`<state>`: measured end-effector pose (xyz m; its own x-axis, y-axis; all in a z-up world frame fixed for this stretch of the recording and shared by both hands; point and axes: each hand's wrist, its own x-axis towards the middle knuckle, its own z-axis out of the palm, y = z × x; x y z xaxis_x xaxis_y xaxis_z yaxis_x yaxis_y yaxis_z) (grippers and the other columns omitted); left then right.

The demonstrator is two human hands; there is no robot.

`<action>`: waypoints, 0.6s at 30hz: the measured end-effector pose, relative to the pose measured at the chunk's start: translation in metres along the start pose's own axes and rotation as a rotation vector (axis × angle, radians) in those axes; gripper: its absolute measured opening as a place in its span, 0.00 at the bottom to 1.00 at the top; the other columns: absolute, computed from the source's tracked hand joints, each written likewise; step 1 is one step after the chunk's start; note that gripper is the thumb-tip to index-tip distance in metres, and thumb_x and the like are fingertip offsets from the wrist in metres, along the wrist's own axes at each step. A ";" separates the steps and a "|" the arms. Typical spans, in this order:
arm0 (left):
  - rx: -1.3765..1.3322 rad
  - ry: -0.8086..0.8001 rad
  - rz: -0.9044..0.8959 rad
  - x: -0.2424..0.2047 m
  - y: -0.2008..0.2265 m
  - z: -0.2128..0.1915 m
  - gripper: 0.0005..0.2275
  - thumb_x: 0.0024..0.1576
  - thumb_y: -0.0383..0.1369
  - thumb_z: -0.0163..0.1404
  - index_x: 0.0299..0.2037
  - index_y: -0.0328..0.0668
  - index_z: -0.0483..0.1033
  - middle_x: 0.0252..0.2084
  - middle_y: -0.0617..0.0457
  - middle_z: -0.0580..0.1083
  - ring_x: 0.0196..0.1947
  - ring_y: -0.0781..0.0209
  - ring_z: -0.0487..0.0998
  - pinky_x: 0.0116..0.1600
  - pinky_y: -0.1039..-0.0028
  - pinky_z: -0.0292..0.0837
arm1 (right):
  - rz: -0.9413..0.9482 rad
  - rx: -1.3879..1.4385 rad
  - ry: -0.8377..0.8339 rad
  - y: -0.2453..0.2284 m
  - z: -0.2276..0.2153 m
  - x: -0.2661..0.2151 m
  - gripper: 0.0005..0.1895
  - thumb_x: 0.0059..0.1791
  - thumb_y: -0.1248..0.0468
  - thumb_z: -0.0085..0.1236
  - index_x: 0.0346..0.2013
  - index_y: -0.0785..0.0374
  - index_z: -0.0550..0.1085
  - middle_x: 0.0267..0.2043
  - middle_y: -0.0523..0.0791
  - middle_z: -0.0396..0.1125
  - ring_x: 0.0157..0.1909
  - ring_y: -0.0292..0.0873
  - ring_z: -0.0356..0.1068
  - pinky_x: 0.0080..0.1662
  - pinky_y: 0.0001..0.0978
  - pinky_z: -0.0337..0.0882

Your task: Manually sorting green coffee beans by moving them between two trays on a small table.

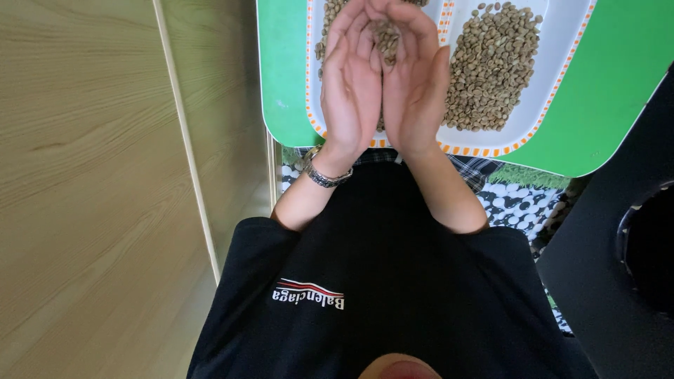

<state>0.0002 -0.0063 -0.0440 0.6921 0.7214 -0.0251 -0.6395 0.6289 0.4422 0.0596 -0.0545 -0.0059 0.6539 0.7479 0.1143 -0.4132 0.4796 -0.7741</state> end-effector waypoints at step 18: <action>-0.046 0.055 -0.071 0.000 -0.014 0.010 0.19 0.78 0.36 0.33 0.72 0.31 0.64 0.67 0.43 0.66 0.71 0.58 0.64 0.80 0.67 0.52 | -0.127 -0.245 -0.049 -0.005 -0.013 -0.008 0.37 0.61 0.36 0.17 0.68 0.56 0.64 0.75 0.43 0.59 0.80 0.40 0.55 0.83 0.41 0.51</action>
<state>0.0126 -0.0179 -0.0413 0.7174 0.6887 -0.1050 -0.6051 0.6907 0.3960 0.0649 -0.0689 -0.0109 0.6570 0.7127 0.2457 -0.1604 0.4506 -0.8782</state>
